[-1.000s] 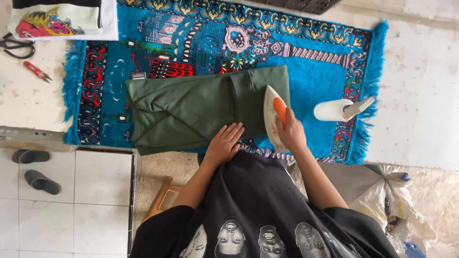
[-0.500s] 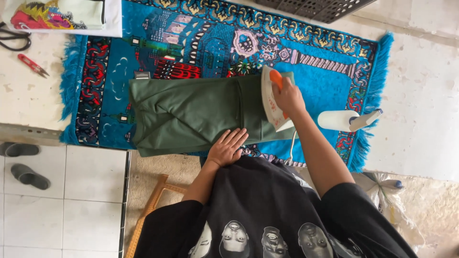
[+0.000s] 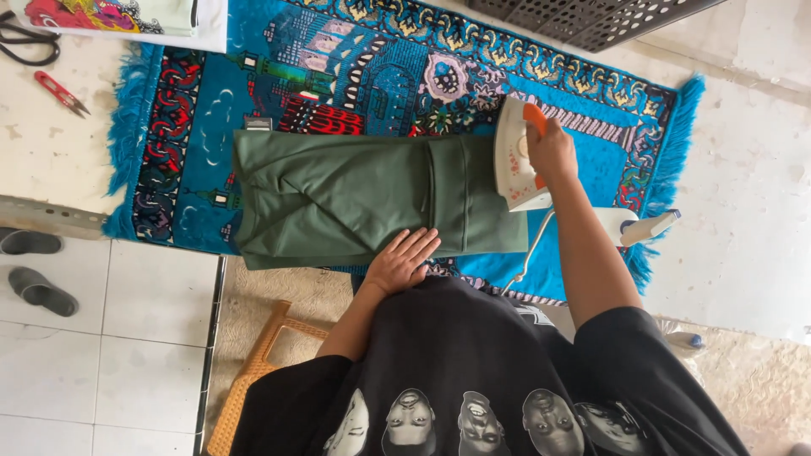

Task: Ironing a folded green t-shirt using a spray bottle and an electric iron on a workspace.

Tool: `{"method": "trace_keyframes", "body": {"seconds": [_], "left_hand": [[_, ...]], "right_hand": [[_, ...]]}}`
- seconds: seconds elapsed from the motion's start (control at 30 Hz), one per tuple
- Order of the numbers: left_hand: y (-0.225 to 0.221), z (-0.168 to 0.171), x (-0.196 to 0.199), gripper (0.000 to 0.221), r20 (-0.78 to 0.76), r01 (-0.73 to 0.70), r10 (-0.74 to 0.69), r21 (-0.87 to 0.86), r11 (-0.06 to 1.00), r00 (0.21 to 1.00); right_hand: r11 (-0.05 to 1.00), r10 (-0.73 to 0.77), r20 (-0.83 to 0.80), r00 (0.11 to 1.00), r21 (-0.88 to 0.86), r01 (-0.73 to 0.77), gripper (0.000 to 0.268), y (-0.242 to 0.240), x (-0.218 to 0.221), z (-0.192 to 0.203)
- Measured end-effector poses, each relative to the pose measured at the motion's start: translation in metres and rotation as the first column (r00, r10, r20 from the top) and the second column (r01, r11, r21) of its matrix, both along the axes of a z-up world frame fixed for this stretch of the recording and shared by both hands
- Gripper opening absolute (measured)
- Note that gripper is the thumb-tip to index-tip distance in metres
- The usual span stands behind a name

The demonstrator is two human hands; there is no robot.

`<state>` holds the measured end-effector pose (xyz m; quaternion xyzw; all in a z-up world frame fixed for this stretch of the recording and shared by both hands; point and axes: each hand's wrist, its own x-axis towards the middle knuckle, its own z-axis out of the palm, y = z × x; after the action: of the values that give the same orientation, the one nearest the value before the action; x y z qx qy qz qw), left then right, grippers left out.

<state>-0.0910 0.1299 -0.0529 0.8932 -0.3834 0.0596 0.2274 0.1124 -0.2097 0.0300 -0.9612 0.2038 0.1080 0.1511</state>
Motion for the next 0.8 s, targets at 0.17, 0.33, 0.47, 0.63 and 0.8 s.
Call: {"method": "trace_keyframes", "body": {"seconds": [0.17,0.33,0.47,0.63,0.8], "left_hand": [[-0.003,-0.004,0.001,0.065,0.025,0.002,-0.001,-0.031,1.000,1.000],[-0.015,-0.008,0.016,0.062,0.140,-0.029,0.038,-0.064,0.998,0.989],[-0.037,0.054,0.067,0.062,0.162,-0.103,0.121,-0.113,0.988,0.979],[-0.085,0.063,0.138,0.064,0.065,-0.222,0.223,-0.013,0.975,0.973],[-0.090,0.047,0.150,0.072,-0.301,-0.231,0.299,0.243,0.942,0.906]], "right_hand": [[0.999,-0.027,-0.020,0.999,0.020,0.028,0.056,-0.029,-0.008,0.000],[0.995,-0.073,0.029,0.997,0.075,0.071,0.057,-0.026,-0.031,0.040],[0.989,-0.072,0.056,0.996,0.136,0.064,0.057,-0.015,-0.075,0.060],[0.989,-0.005,0.025,1.000,0.150,0.001,0.055,0.015,-0.104,0.053],[0.957,-0.130,-0.015,0.991,0.261,0.129,0.059,0.006,-0.090,0.055]]}}
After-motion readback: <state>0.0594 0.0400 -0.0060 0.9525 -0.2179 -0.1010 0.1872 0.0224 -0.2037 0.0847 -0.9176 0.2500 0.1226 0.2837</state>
